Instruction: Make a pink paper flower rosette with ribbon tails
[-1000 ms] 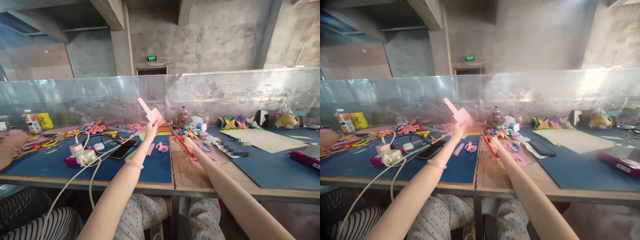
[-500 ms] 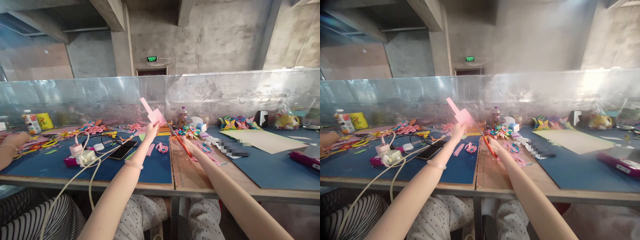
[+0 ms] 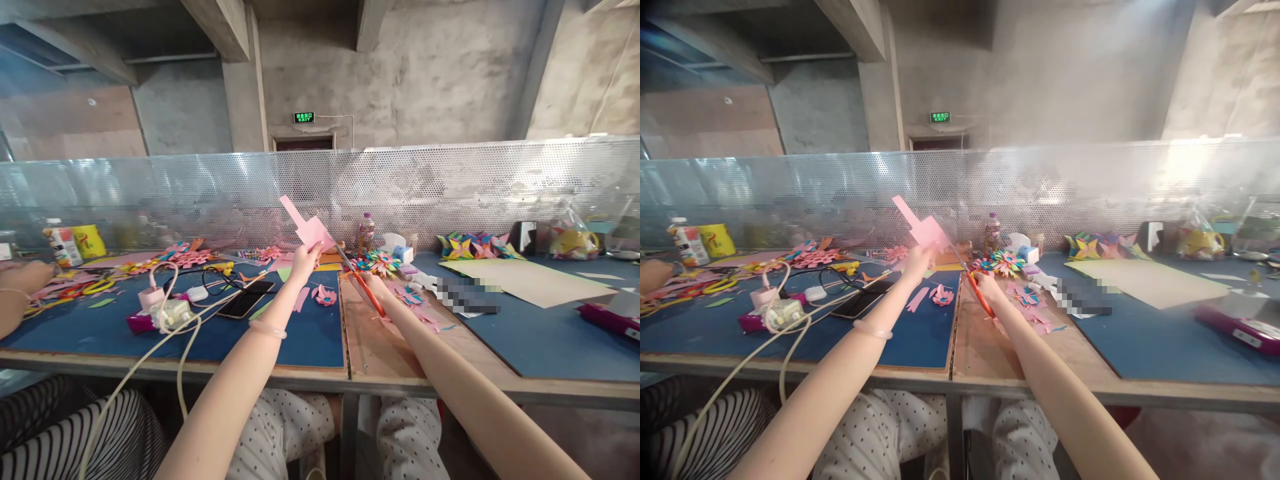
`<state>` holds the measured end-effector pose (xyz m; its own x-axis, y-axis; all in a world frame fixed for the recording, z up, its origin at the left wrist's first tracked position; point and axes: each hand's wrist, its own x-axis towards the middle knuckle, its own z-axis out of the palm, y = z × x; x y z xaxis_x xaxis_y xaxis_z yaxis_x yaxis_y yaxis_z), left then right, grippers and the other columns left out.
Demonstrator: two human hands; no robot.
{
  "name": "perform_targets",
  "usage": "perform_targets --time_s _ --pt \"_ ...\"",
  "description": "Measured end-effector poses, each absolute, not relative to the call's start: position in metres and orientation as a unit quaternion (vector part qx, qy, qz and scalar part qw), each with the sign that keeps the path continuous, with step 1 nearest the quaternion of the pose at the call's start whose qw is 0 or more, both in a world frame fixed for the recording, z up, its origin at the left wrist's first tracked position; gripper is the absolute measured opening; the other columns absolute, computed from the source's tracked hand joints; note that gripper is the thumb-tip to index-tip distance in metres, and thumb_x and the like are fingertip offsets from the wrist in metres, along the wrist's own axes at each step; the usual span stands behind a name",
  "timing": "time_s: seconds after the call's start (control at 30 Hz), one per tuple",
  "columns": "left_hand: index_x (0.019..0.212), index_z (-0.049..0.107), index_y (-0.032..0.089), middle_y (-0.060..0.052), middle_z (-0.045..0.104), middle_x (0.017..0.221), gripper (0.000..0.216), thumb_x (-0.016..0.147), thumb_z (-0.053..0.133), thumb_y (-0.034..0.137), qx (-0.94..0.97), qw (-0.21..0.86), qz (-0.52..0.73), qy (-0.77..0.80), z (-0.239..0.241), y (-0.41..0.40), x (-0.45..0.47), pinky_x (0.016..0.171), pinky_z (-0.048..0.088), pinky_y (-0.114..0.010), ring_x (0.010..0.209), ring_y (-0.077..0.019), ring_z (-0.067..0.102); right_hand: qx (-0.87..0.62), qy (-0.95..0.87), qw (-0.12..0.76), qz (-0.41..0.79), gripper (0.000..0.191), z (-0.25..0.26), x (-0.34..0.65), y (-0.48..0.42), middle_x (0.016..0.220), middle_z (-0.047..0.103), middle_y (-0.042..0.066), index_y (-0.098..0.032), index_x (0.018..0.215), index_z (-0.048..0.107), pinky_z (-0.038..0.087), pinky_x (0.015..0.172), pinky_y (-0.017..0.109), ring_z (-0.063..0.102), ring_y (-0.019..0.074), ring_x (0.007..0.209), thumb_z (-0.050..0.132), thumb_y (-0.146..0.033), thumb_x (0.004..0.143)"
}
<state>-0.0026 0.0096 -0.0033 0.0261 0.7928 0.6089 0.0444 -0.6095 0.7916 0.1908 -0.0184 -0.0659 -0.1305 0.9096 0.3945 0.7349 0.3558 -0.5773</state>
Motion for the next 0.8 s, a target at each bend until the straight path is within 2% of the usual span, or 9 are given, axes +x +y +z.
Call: perform_targets --time_s 0.47,0.8 --pt "0.052 0.044 0.016 0.006 0.039 0.039 0.038 0.073 0.059 0.043 0.64 0.347 0.61 0.312 0.001 0.008 -0.003 0.035 0.026 -0.017 0.032 -0.0039 0.035 -0.56 -0.745 0.348 0.101 0.027 -0.063 0.189 -0.027 0.098 0.059 0.004 -0.012 0.101 0.056 0.049 0.072 0.034 0.058 0.0176 0.084 0.05 -0.034 0.086" --pt "0.056 0.047 0.016 0.005 0.042 0.041 0.034 0.074 0.057 0.042 0.629 0.352 0.615 0.32 0.001 0.006 -0.004 0.036 0.029 -0.018 0.034 -0.0051 0.037 -0.564 -0.741 0.348 0.104 0.028 -0.06 0.187 -0.031 0.099 0.059 0.004 -0.012 0.102 0.057 0.049 0.072 0.035 0.058 0.0186 0.085 0.051 -0.034 0.085"
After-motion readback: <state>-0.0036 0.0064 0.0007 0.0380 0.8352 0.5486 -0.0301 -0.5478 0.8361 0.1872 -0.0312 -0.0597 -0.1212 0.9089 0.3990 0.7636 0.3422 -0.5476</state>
